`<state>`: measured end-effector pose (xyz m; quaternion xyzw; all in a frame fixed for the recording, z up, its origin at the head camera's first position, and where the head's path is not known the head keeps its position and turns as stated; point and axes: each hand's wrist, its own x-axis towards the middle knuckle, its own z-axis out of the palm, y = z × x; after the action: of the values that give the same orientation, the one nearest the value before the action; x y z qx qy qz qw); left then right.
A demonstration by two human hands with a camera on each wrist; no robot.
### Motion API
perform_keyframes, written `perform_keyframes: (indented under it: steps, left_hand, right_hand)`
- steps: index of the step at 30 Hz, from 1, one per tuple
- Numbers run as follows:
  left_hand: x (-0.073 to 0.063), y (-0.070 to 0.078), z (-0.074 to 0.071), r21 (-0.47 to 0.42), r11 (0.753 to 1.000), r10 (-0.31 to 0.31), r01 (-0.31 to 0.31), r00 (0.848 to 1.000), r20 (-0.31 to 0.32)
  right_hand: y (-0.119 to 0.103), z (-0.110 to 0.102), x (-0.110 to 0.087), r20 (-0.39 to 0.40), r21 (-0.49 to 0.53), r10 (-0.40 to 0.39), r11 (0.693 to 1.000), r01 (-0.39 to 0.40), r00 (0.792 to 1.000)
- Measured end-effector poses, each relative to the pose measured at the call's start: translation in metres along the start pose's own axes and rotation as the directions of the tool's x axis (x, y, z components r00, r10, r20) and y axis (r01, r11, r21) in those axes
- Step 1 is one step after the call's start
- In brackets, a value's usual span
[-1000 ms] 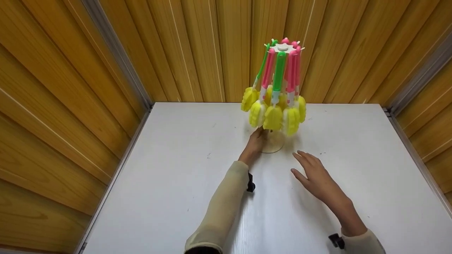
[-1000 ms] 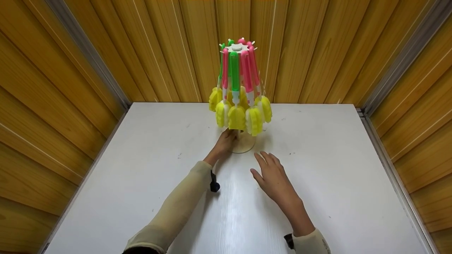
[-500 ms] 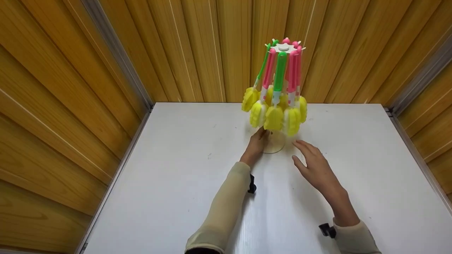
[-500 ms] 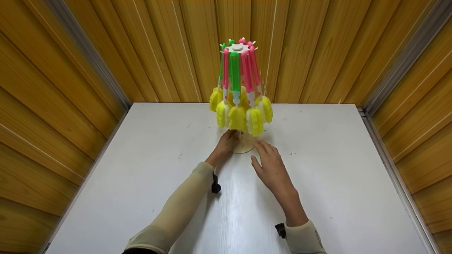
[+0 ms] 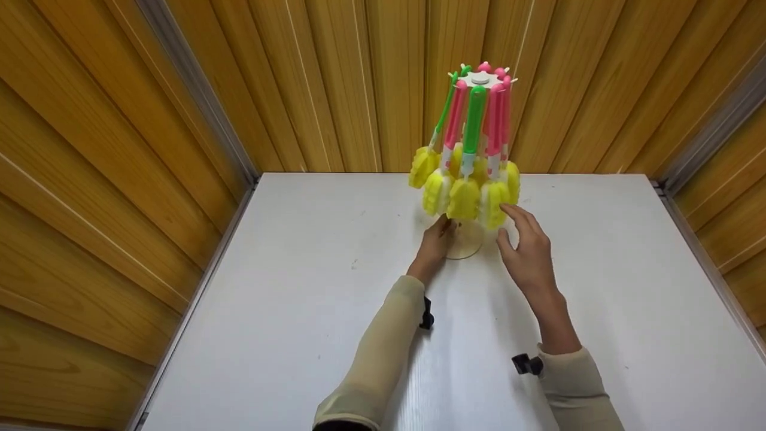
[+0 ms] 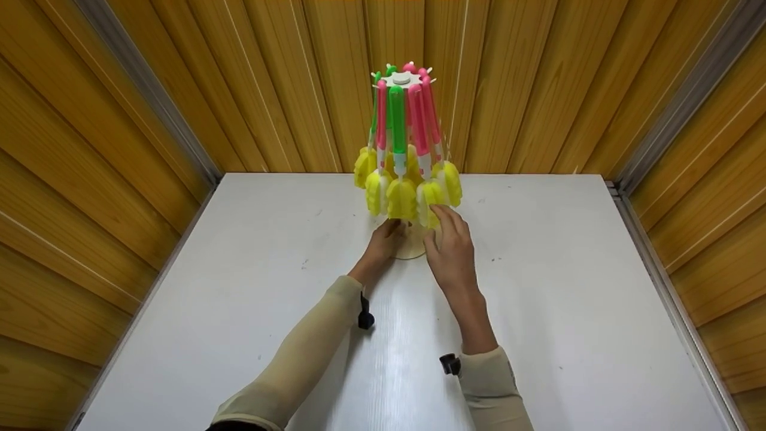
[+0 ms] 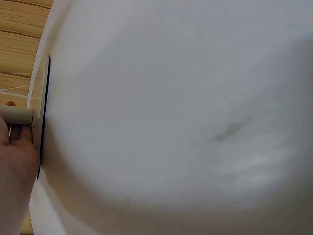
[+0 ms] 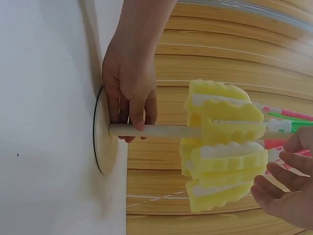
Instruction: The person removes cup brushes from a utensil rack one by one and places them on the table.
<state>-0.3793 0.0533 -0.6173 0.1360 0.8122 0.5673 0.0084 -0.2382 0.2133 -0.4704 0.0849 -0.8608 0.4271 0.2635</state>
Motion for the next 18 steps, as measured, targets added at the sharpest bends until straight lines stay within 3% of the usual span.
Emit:
perform_keyframes:
  steps: [6, 18]
  left_hand:
    - [0.002, 0.001, -0.001, 0.015, 1.0, 0.004, -0.004, 1.0, 0.0]
    - [0.0, 0.0, 0.0, -0.017, 0.998, -0.062, 0.062, 0.998, 0.008]
  right_hand:
    - [-0.001, 0.008, 0.017, -0.103, 0.049, 0.028, 0.999, -0.023, 0.994]
    - [-0.003, 0.017, 0.054, -0.121, 0.099, 0.108, 0.99, -0.096, 0.987]
